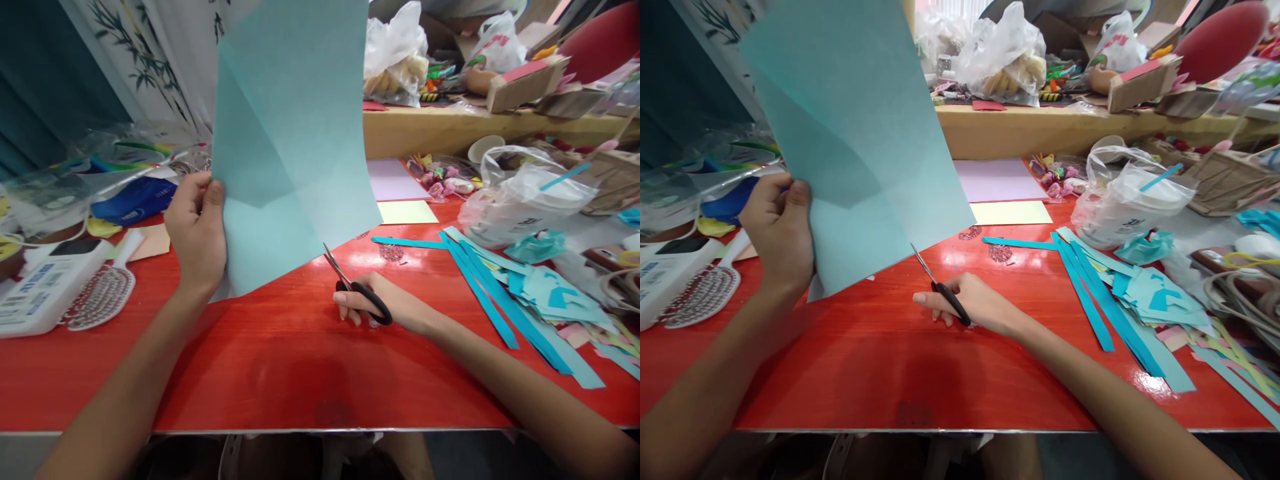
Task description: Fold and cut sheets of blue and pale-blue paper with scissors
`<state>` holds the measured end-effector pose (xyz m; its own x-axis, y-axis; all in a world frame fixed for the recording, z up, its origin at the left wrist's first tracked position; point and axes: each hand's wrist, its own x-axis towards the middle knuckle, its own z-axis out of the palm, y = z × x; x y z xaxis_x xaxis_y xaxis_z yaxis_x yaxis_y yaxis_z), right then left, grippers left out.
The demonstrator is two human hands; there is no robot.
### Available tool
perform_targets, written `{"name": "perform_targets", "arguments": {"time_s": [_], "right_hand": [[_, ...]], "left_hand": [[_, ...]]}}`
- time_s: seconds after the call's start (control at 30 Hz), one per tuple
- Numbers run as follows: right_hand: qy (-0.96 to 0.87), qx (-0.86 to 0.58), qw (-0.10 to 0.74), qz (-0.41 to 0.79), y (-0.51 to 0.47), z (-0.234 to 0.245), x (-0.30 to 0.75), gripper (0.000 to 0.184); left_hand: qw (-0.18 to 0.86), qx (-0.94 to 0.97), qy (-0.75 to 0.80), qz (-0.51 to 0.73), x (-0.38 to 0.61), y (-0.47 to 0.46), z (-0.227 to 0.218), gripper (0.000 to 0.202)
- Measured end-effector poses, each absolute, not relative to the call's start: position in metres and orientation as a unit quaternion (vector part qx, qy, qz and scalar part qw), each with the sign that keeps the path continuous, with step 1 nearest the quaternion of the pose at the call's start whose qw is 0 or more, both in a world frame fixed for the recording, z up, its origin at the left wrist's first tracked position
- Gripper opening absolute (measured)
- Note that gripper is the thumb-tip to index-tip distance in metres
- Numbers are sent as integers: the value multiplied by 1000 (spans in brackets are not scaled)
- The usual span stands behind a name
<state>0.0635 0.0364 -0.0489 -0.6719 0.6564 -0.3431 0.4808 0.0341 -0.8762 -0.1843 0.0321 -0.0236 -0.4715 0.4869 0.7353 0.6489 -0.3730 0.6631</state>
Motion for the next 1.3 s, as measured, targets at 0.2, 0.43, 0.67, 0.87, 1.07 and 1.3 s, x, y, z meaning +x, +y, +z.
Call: {"name": "perform_targets", "arguments": {"time_s": [0.2, 0.43, 0.67, 0.87, 1.07, 1.3], "right_hand": [[-710, -390, 76, 581, 36, -48, 64, 33], [-708, -389, 83, 584, 36, -51, 63, 32], [-699, -394, 96, 590, 34, -51, 63, 34], [-674, -423, 112, 595, 32, -56, 62, 36], [-672, -428, 131, 590, 31, -58, 60, 37], [-671, -432, 135, 587, 30, -57, 60, 39]], "left_hand": [[88, -530, -539, -648, -189, 35, -28, 22], [89, -535, -532, -651, -187, 33, -27, 21], [101, -545, -525, -646, -187, 33, -27, 20], [115, -557, -509, -646, -188, 35, -27, 19], [114, -554, -510, -649, -188, 35, -27, 19], [120, -554, -514, -644, -190, 35, -27, 19]]}}
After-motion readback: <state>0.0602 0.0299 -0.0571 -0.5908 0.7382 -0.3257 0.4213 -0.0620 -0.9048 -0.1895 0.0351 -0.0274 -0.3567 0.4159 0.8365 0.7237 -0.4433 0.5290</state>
